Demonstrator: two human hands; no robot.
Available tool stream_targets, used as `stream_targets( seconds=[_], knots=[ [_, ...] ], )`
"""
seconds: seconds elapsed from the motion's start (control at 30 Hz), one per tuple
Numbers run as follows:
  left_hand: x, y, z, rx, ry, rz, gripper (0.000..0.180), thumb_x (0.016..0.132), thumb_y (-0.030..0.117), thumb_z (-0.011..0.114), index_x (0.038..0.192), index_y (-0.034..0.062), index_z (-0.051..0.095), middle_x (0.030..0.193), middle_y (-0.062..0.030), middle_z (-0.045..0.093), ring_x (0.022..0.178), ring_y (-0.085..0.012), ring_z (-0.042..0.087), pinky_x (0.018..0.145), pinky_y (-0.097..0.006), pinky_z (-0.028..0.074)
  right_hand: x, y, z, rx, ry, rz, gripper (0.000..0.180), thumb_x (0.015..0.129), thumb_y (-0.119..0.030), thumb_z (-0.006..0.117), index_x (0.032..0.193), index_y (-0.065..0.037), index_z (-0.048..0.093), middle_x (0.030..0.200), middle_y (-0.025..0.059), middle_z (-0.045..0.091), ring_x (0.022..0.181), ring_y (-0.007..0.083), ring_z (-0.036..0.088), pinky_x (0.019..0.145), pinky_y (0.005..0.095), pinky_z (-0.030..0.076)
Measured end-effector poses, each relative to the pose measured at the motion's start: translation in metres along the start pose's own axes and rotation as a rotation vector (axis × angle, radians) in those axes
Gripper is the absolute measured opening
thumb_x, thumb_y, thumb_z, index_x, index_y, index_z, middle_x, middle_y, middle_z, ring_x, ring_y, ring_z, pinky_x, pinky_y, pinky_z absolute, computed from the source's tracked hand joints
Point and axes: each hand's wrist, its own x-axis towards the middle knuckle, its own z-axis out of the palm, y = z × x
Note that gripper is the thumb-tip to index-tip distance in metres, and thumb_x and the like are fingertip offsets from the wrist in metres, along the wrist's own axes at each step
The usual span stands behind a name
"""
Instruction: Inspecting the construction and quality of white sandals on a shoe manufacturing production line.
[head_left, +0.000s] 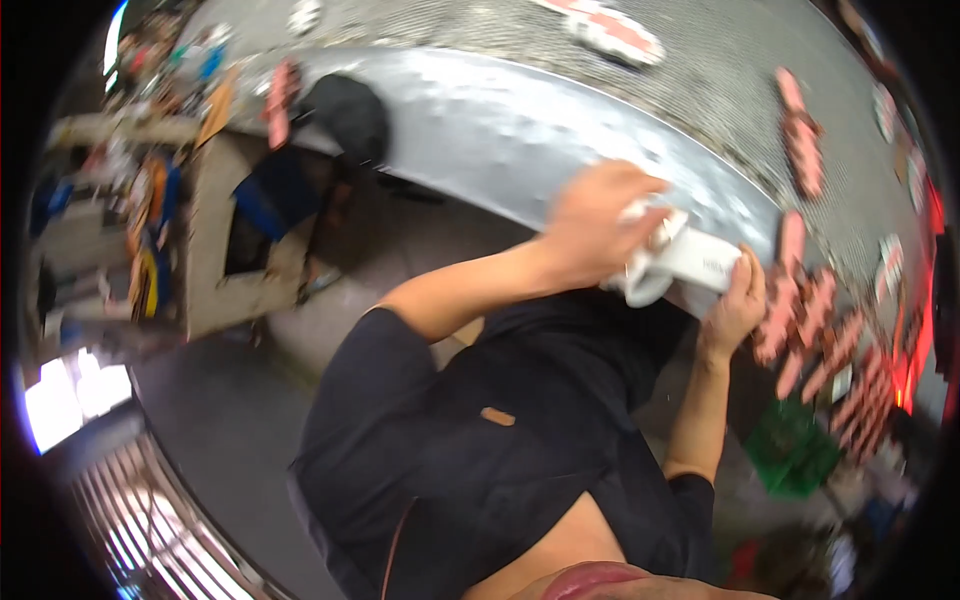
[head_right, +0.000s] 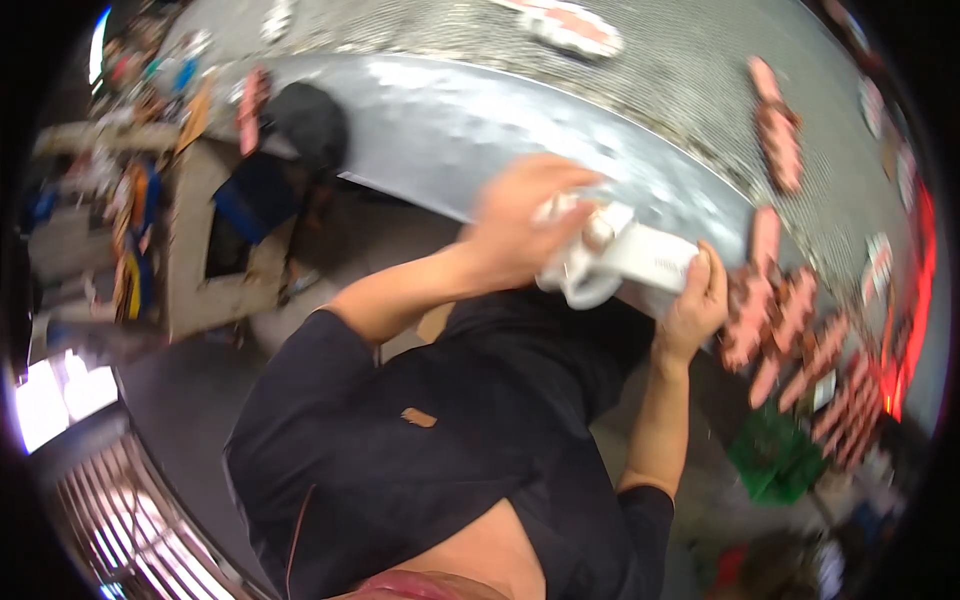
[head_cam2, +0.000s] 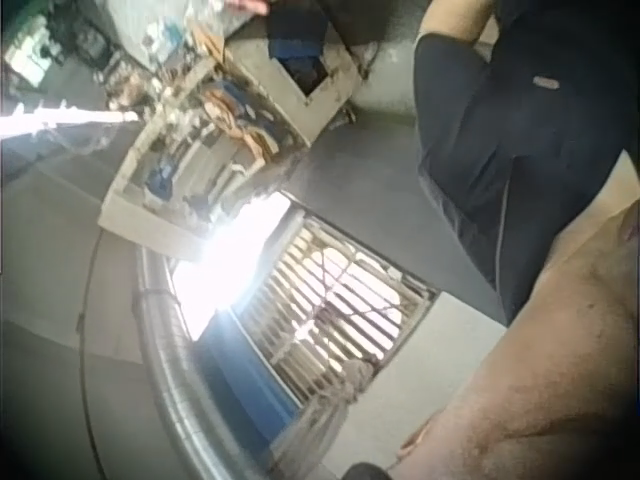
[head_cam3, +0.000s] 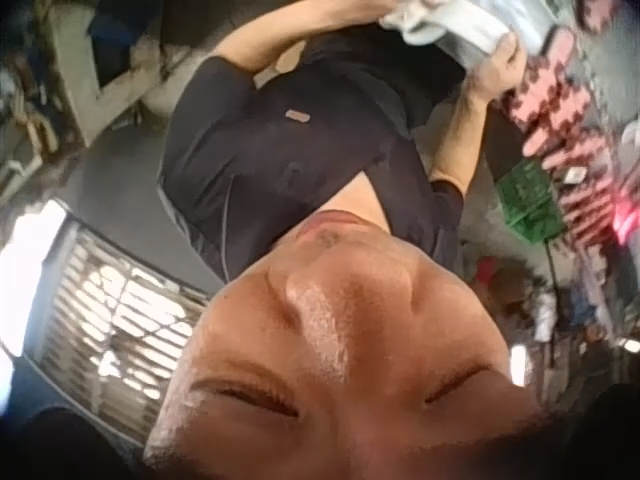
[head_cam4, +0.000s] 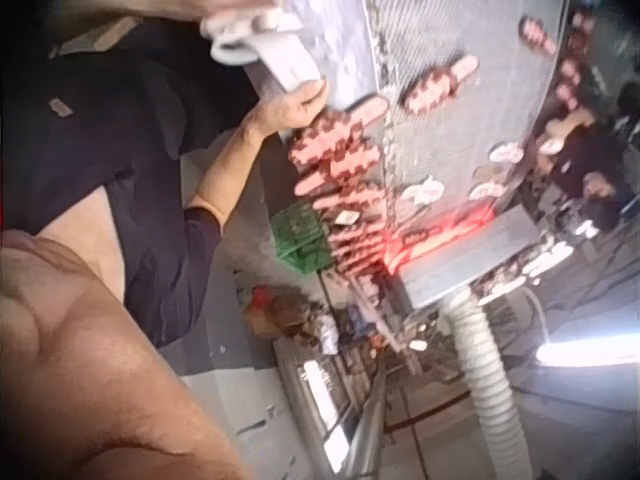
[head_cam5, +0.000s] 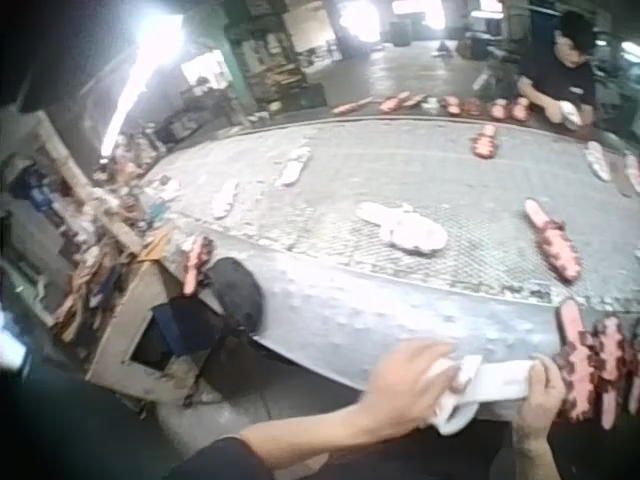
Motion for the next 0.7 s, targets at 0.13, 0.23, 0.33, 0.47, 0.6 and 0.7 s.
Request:
stream_targets(
  seconds=[0.13, 0.23, 0.33, 0.47, 0.6, 0.7],
  knots=[
    [-0.029, 0.008, -0.010, -0.368, -0.433, -0.264, 0.012, 0.097, 0.013, 0.068, 0.099, 0.0018, 0.074, 0.084, -0.0089, 0.071, 0.074, -0.0214, 0.067, 0.069, -0.035, 0.053, -0.002, 0.017, -0.015, 0.312, -0.114, 0.275, 0.030, 0.102, -0.005, 0.060, 0.130, 0.005, 0.059, 0.115, 0.0111, 0.069, 0.093, 0.0146, 0.068, 0.082, 0.0295, 0.059],
    [-0.068, -0.042, 0.054, -0.917, -0.623, -0.992, 0.046, 0.108, 0.033, 0.054, 0.135, -0.0040, 0.060, 0.122, -0.0151, 0.070, 0.112, -0.0239, 0.067, 0.099, -0.035, 0.052, -0.037, 0.025, -0.002, 0.348, -0.192, 0.395, 0.036, 0.100, -0.003, 0.063, 0.132, 0.005, 0.048, 0.112, 0.0160, 0.069, 0.094, 0.0182, 0.070, 0.077, 0.0326, 0.064],
    [-0.072, -0.048, 0.099, -1.254, -0.359, -1.183, 0.048, 0.109, 0.034, 0.051, 0.140, -0.0032, 0.052, 0.125, -0.0154, 0.067, 0.114, -0.0230, 0.067, 0.099, -0.040, 0.054, -0.056, 0.034, 0.002, 0.401, -0.172, 0.452, 0.039, 0.098, -0.003, 0.065, 0.131, 0.004, 0.044, 0.110, 0.0176, 0.069, 0.094, 0.0196, 0.071, 0.079, 0.0338, 0.063],
    [-0.091, -0.045, 0.130, -1.225, -0.280, -1.203, 0.031, 0.108, 0.020, 0.057, 0.131, 0.0005, 0.057, 0.118, -0.0102, 0.069, 0.107, -0.0166, 0.068, 0.095, -0.034, 0.056, -0.079, 0.048, -0.010, 0.191, -0.264, 0.519, 0.033, 0.098, -0.011, 0.071, 0.122, 0.004, 0.053, 0.092, 0.0062, 0.070, 0.080, 0.0081, 0.064, 0.069, 0.0247, 0.054],
    [-0.106, -0.045, 0.138, -1.243, -0.295, -1.175, 0.031, 0.108, 0.020, 0.057, 0.132, 0.0012, 0.057, 0.119, -0.0081, 0.069, 0.107, -0.0142, 0.068, 0.095, -0.033, 0.056, -0.059, 0.067, -0.023, -0.065, -0.124, 0.317, 0.026, 0.096, -0.017, 0.074, 0.110, 0.004, 0.067, 0.087, 0.0022, 0.069, 0.075, 0.0070, 0.061, 0.070, 0.0238, 0.051],
    [-0.111, -0.046, 0.137, -1.250, -0.339, -1.204, 0.031, 0.107, 0.019, 0.057, 0.133, 0.0015, 0.057, 0.120, -0.0066, 0.069, 0.108, -0.0128, 0.067, 0.095, -0.031, 0.055, -0.049, 0.073, -0.018, -0.033, -0.206, 0.353, 0.030, 0.098, -0.024, 0.072, 0.106, 0.006, 0.070, 0.090, 0.0039, 0.066, 0.078, 0.0091, 0.059, 0.073, 0.0261, 0.049]
  ],
)
